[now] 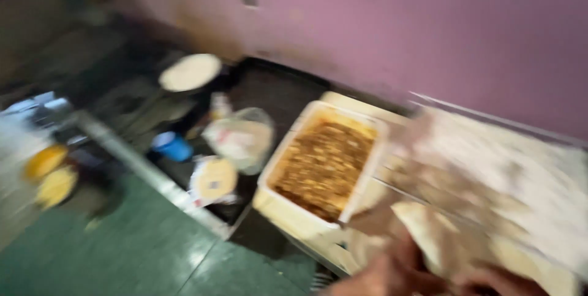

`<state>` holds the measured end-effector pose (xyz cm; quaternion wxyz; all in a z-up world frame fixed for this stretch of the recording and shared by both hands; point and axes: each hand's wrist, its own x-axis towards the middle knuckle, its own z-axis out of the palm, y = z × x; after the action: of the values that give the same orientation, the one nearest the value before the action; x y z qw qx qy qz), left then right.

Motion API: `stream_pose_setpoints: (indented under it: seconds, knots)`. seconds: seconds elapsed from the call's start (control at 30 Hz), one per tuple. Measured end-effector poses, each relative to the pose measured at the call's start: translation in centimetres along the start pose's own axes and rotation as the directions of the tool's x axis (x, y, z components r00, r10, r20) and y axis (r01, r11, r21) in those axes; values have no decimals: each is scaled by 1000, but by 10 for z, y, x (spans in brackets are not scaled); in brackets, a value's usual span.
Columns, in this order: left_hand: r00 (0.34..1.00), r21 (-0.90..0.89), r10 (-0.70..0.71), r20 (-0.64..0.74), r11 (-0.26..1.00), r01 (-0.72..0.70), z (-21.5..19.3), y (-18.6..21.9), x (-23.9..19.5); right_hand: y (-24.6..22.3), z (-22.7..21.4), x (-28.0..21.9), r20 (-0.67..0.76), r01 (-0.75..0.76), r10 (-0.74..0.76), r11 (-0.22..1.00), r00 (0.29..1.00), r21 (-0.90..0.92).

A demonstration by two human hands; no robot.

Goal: Filling and folding dough discs to create empanadas.

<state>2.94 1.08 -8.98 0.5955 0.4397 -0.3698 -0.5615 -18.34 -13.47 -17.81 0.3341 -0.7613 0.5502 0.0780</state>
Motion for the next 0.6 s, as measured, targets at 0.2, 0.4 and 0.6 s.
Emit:
stream_pose_setpoints:
  seconds: [0.2,0.4,0.6]
  knots:
    - [997,-321,-23,71,946,45,-8,-66,19,-33,16,-44,-181,313,-273,587,945,747]
    - [953,-261,-302,-25,922,285,-15,-71,17,-46,-33,-62,-190,628,-672,500,715,596]
    - [979,-226,-122,162,961,157,-17,-70,16,-53,-16,-64,-331,629,-535,655,777,419]
